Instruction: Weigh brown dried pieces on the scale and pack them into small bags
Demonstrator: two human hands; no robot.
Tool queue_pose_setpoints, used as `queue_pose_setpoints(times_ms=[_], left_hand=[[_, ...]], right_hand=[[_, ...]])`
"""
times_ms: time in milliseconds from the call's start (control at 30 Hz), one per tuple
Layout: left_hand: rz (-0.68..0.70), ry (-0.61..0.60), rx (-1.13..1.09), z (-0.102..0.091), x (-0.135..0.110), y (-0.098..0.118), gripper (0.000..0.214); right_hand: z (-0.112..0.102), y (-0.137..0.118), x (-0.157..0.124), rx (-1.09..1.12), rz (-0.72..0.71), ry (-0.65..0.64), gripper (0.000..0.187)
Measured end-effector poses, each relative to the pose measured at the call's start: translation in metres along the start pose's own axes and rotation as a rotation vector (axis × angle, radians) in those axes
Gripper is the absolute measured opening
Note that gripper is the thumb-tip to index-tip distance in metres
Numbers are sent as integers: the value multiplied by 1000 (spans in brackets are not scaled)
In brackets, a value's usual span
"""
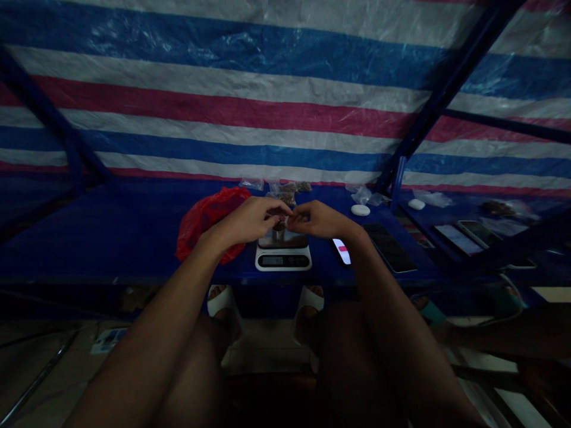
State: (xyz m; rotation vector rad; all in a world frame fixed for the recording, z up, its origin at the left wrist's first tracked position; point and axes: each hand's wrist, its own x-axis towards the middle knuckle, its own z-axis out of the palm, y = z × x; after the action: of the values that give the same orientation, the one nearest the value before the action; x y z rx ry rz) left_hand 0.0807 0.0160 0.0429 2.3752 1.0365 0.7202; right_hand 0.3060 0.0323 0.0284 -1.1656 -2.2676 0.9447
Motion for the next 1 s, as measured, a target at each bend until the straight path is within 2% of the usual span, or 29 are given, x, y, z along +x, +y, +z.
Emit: queue_pose_setpoints(times_ms=[167,333,467,633,767,900,1000], left_hand=[[-69,91,46,3,-1,-11,39],[-56,21,67,11,-4,-23,50],[-66,36,-2,12,-8,-23,53],[-60,78,-78,10,-13,-23,53],[-71,121,-21,-4,-19,-23,51],[-219,187,180,-30,-33,-29,41],[-341,91,377,-41,-43,-42,39]], right_hand=[[5,-3,3,-47,-2,-3,22],[7,-4,6,-16,-59,-10,19],[7,-3,6,1,-84,-3,18],[6,-5,4,-25,-44,79,19],[8,-6,4,-76,-53,91,20],[9,-6,6,-59,-62,75,20],[9,-8,7,-20,-70,113,20]])
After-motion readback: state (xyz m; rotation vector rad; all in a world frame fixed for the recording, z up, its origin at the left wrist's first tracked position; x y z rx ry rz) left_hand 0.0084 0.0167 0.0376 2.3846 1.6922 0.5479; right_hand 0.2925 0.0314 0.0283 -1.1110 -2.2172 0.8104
